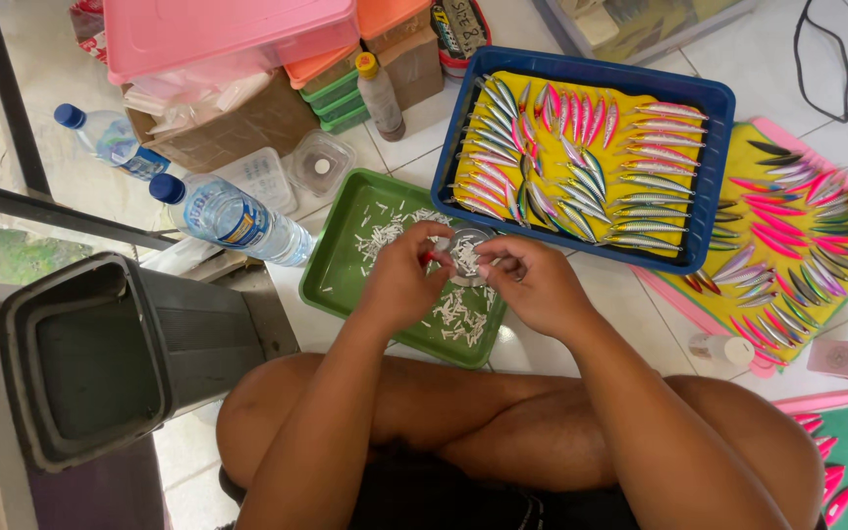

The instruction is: The person picks up small fishing lure bodies from a blue tray, attaches a white feathered component to each one by hand, and then places the assembled lures into a small silver container.

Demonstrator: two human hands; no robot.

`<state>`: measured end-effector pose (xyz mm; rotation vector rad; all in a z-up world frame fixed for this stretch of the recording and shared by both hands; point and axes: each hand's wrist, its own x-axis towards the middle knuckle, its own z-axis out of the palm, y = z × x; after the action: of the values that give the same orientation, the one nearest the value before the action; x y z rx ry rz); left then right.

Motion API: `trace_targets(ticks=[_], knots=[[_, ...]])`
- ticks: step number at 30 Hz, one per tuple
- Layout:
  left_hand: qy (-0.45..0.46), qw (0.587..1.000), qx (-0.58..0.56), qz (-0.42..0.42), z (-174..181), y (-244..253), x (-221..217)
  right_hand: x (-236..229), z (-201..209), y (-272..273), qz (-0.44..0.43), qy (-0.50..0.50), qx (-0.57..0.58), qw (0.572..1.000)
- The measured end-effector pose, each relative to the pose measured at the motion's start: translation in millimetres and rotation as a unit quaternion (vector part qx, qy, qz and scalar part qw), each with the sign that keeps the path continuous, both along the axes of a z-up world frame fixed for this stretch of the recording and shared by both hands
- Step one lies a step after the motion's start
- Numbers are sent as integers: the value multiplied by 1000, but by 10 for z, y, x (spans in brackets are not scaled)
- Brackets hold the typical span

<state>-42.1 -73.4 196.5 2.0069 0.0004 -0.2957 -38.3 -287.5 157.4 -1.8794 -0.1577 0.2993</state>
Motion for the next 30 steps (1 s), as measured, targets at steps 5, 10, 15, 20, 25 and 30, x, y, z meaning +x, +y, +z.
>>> trace_targets(ticks=[5, 10, 15, 20, 25, 30], knots=[[-42, 992, 82, -83, 185, -195, -44, -46, -4, 39, -6, -39, -4, 999], [-107, 984, 97, -101, 118, -234, -62, -45, -47, 34, -27, -48, -30, 998], [-180, 979, -86, 54, -163, -362, -74, -15, -127, 73, -88, 72, 117, 987], [-134, 954, -261, 60, -410, -430, 27, -47, -116, -12, -102, 135, 233, 958], [-102, 931, -347, 38, -501, -451, 39, -55, -223, -64, -95, 163, 285, 940], [-89, 911, -403, 22, -564, -442, 79, -46, -88, -57, -71, 24, 223, 972]])
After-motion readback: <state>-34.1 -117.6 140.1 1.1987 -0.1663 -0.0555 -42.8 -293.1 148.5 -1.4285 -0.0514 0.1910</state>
